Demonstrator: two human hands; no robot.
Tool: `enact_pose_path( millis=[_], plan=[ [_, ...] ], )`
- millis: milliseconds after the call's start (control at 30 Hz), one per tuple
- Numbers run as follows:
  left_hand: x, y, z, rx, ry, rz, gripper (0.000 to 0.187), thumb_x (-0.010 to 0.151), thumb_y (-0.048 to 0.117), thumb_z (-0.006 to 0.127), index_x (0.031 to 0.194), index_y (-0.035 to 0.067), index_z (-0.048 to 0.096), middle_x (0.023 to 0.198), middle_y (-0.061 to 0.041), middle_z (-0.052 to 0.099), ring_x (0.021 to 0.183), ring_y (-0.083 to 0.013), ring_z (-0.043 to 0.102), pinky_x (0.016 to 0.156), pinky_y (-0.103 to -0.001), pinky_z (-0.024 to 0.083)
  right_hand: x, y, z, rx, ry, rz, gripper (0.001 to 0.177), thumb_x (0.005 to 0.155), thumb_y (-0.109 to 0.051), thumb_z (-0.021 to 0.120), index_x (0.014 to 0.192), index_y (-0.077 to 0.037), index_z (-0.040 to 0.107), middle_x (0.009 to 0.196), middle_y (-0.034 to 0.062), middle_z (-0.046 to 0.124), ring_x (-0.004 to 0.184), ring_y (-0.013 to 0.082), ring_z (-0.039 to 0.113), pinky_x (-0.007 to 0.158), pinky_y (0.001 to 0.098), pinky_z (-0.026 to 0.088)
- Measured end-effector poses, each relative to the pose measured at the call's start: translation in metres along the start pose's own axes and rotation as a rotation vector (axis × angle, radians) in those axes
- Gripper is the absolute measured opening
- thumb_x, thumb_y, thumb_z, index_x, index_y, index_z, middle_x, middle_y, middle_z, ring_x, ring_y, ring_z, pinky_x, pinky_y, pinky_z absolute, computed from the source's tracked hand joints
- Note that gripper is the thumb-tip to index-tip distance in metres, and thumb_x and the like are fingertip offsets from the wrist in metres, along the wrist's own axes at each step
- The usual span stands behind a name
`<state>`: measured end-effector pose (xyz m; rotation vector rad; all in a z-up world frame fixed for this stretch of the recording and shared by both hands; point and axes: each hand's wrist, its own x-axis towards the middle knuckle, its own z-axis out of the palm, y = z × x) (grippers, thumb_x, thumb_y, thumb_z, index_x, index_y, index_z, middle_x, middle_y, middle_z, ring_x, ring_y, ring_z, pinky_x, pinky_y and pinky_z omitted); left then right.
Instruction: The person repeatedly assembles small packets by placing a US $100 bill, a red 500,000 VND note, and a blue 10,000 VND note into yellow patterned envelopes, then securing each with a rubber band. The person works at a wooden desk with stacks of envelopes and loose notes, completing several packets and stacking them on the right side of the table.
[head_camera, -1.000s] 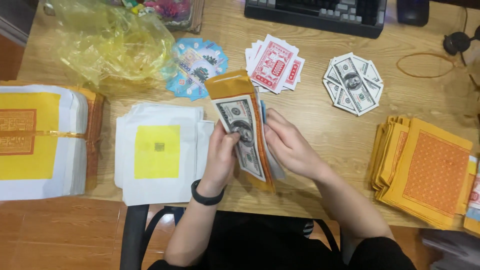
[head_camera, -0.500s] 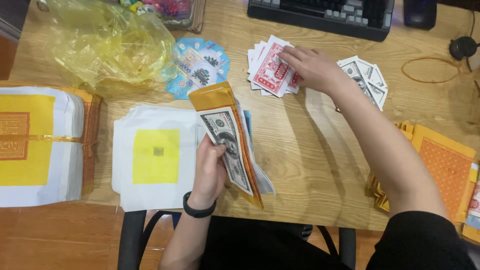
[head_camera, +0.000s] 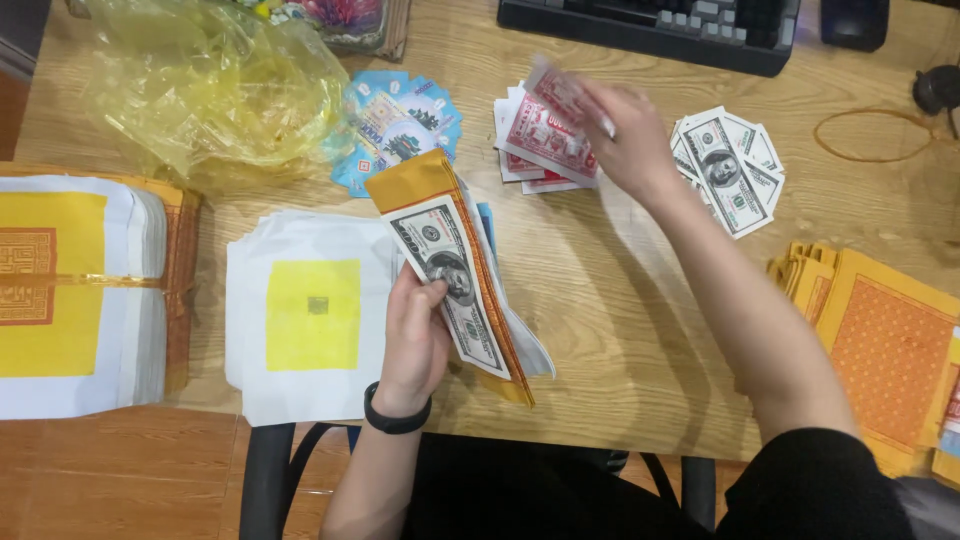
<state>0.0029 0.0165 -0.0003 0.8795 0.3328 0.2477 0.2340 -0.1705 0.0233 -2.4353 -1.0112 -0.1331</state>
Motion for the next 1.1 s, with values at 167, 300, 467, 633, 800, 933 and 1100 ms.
enact_pose_path(
  millis=[167,300,467,633,800,933,1100],
  plan=[
    [0.019,-0.013,0.013,-0.132,-0.074,0.011,0.04,0.089,0.005,0.048,0.127,-0.005,0.049,0.106,-0.015,0.06,0.097,-0.0239,0.061,0.084,-0.038,0.054,-0.073,-0.066,0.032,0.991,0.393,0.325,0.033,0.101,-0.009,0.056,0.133,-0.001,0.051,0.123,0.017,0.061,0.109,0.0265,0.062,0.094,0.0491,0.055],
    [0.023,-0.012,0.033,-0.158,-0.083,0.061,0.037,0.092,0.003,0.05,0.128,-0.003,0.051,0.111,-0.014,0.063,0.101,-0.0201,0.061,0.089,-0.037,0.054,-0.103,-0.118,0.014,1.055,0.522,0.595,0.03,0.095,-0.014,0.064,0.119,0.005,0.063,0.104,0.015,0.067,0.097,0.0181,0.062,0.091,0.0441,0.054],
    [0.023,-0.015,0.031,0.023,-0.156,0.132,0.042,0.095,0.001,0.05,0.136,0.0,0.046,0.122,-0.014,0.061,0.11,-0.0174,0.057,0.096,-0.038,0.052,-0.114,-0.126,0.01,1.058,0.586,0.605,0.027,0.092,-0.01,0.068,0.114,0.007,0.065,0.099,0.0165,0.068,0.094,0.0185,0.062,0.091,0.0454,0.053],
    [0.02,-0.003,0.035,0.17,-0.223,0.178,0.039,0.097,0.004,0.052,0.135,0.0,0.049,0.121,-0.016,0.064,0.112,-0.019,0.059,0.095,-0.039,0.052,-0.13,-0.125,0.018,1.23,0.617,0.483,0.031,0.092,-0.002,0.062,0.122,0.006,0.059,0.114,0.0146,0.066,0.11,0.0189,0.057,0.105,0.0466,0.044],
    [0.011,-0.008,0.042,0.086,-0.274,0.115,0.039,0.097,0.006,0.053,0.135,0.0,0.048,0.119,-0.014,0.065,0.11,-0.0168,0.058,0.094,-0.038,0.052,-0.128,-0.137,0.021,1.457,0.602,0.576,0.045,0.089,-0.008,0.058,0.134,-0.007,0.048,0.129,0.0111,0.06,0.117,0.0269,0.057,0.11,0.0506,0.039],
    [0.01,-0.017,0.04,0.087,-0.302,0.099,0.038,0.099,0.006,0.052,0.136,0.0,0.047,0.12,-0.014,0.064,0.11,-0.0153,0.056,0.094,-0.038,0.052,-0.144,-0.121,0.024,1.074,0.516,0.478,0.044,0.088,-0.007,0.058,0.131,-0.005,0.052,0.123,0.015,0.062,0.117,0.0309,0.057,0.11,0.051,0.037],
    [0.003,0.006,0.045,0.142,-0.336,0.09,0.038,0.099,0.006,0.05,0.136,0.0,0.044,0.12,-0.018,0.065,0.108,-0.0174,0.058,0.094,-0.041,0.052,-0.168,-0.105,0.035,0.884,0.528,0.383,0.047,0.086,-0.005,0.059,0.132,-0.006,0.05,0.125,0.012,0.06,0.121,0.0277,0.053,0.111,0.0492,0.036]
  ],
)
